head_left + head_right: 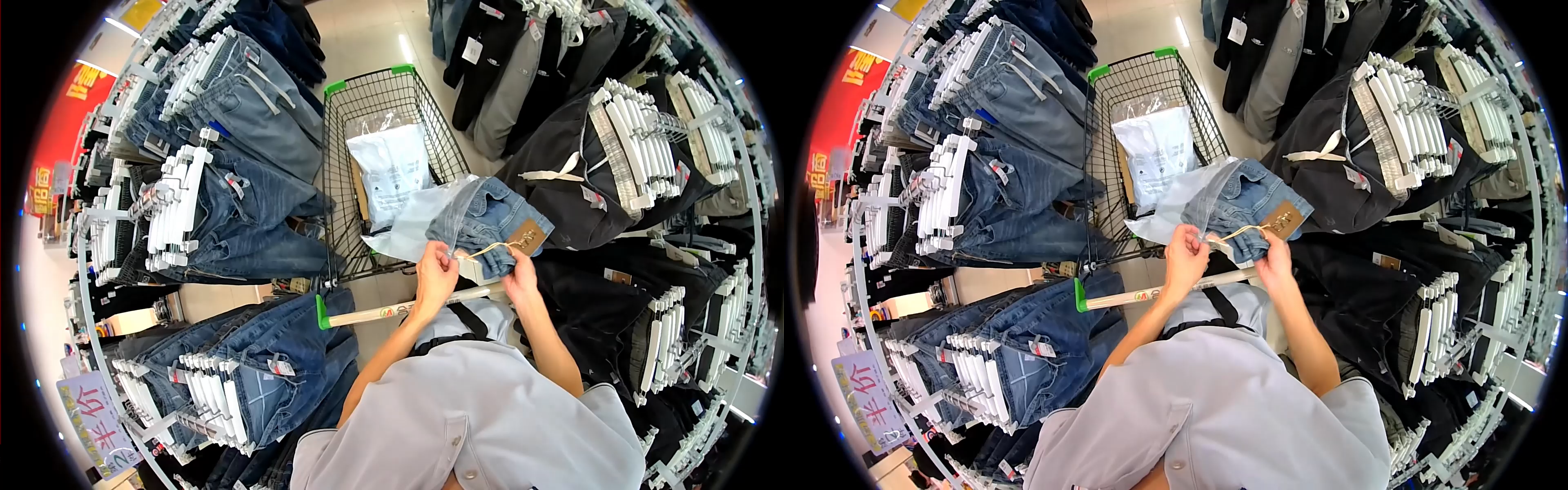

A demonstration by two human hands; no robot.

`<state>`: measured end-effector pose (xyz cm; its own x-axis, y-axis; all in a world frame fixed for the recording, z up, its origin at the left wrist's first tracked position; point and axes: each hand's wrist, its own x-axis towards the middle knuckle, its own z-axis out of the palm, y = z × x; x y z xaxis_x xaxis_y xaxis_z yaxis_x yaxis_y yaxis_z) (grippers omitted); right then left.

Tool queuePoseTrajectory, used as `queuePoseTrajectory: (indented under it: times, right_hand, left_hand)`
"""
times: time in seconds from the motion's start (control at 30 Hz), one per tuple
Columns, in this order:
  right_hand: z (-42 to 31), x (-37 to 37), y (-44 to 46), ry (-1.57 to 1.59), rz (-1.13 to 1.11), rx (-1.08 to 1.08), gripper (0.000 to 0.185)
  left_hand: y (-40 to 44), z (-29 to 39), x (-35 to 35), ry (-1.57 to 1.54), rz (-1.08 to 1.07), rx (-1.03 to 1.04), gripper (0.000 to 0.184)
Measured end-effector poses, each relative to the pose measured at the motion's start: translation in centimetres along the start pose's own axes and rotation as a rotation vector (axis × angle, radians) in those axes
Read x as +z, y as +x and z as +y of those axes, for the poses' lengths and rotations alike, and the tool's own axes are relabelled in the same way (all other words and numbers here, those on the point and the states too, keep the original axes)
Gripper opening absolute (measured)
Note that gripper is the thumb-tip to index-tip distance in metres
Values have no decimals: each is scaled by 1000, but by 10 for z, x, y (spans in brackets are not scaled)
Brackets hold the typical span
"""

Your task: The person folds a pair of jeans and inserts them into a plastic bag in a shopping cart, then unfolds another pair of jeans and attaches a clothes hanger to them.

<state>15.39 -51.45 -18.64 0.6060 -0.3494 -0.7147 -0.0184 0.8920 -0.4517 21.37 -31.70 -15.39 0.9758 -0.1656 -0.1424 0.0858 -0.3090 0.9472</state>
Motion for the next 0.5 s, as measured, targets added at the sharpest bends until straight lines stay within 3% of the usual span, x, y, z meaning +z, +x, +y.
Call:
queuePoseTrajectory:
  times: [0.13, 0.23, 0.4, 0.5]
  right_hand:
    - [34, 23, -11, -2, -21, -157, 13]
    - [55, 42, -21, -70, 57, -269, 23]
    - [60, 56, -14, -308, 139, -407, 26]
    - [57, 60, -9, -525, 174, -410, 42]
  left_hand:
    - [-4, 9, 7, 68, -10, 27, 24]
    - [-2, 4, 3, 111, 16, 52, 24]
    - [-4, 5, 7, 98, 43, 101, 25]
    - [1, 10, 3, 147, -26, -23, 32]
